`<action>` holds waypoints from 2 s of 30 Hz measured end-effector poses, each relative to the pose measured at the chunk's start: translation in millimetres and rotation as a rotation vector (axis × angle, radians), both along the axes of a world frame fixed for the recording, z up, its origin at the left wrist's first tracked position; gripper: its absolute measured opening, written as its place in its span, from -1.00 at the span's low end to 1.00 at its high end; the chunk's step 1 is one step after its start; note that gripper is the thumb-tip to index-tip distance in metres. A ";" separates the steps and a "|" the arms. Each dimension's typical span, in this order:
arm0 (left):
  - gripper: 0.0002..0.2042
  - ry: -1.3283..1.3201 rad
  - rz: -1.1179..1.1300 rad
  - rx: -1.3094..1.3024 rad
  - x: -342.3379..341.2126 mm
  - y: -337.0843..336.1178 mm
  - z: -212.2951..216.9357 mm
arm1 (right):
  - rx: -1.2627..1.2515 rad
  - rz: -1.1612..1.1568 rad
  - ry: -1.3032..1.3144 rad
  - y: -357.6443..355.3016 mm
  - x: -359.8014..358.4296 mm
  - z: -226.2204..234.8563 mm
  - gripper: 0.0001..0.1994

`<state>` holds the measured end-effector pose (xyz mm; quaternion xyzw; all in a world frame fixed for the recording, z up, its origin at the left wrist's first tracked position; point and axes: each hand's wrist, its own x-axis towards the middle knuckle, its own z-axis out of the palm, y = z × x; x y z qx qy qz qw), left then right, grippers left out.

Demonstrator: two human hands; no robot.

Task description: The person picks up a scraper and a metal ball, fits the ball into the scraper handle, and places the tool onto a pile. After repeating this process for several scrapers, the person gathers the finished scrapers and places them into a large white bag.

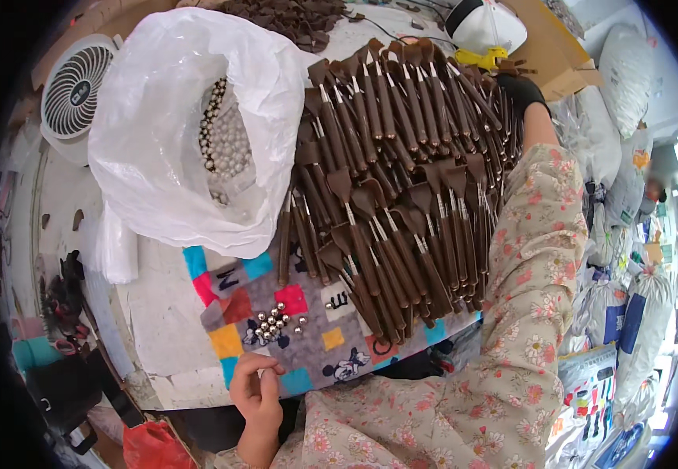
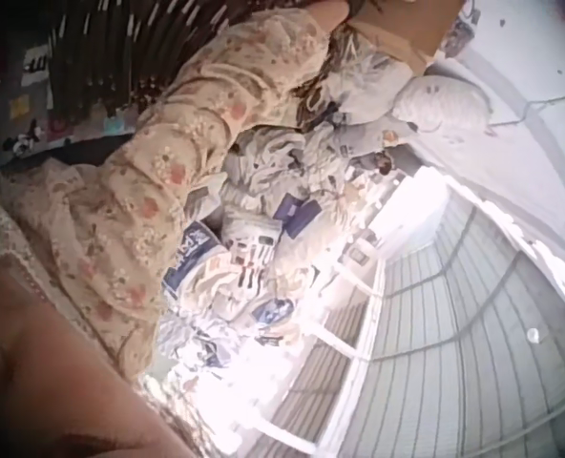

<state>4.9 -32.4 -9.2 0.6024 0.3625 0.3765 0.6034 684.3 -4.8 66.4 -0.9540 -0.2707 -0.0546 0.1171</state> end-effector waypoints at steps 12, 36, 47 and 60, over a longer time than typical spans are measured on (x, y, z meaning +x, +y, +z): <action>-0.91 0.023 -0.040 0.041 -7.2 -15.3 -6.3 | 0.086 0.380 -0.011 -77.6 -66.3 9.1 -0.59; -0.88 -0.191 -0.195 0.278 80.4 -128.5 10.4 | -0.120 -0.408 0.040 -573.8 -372.1 -193.3 -0.47; -0.91 -0.096 -0.175 0.134 60.3 -135.1 -18.1 | -0.195 -0.343 0.075 -537.7 -344.2 -193.9 -0.45; -0.89 -0.074 -0.215 0.277 69.9 -136.3 -23.9 | -0.167 -0.055 -0.179 -540.3 -316.2 -207.1 -0.47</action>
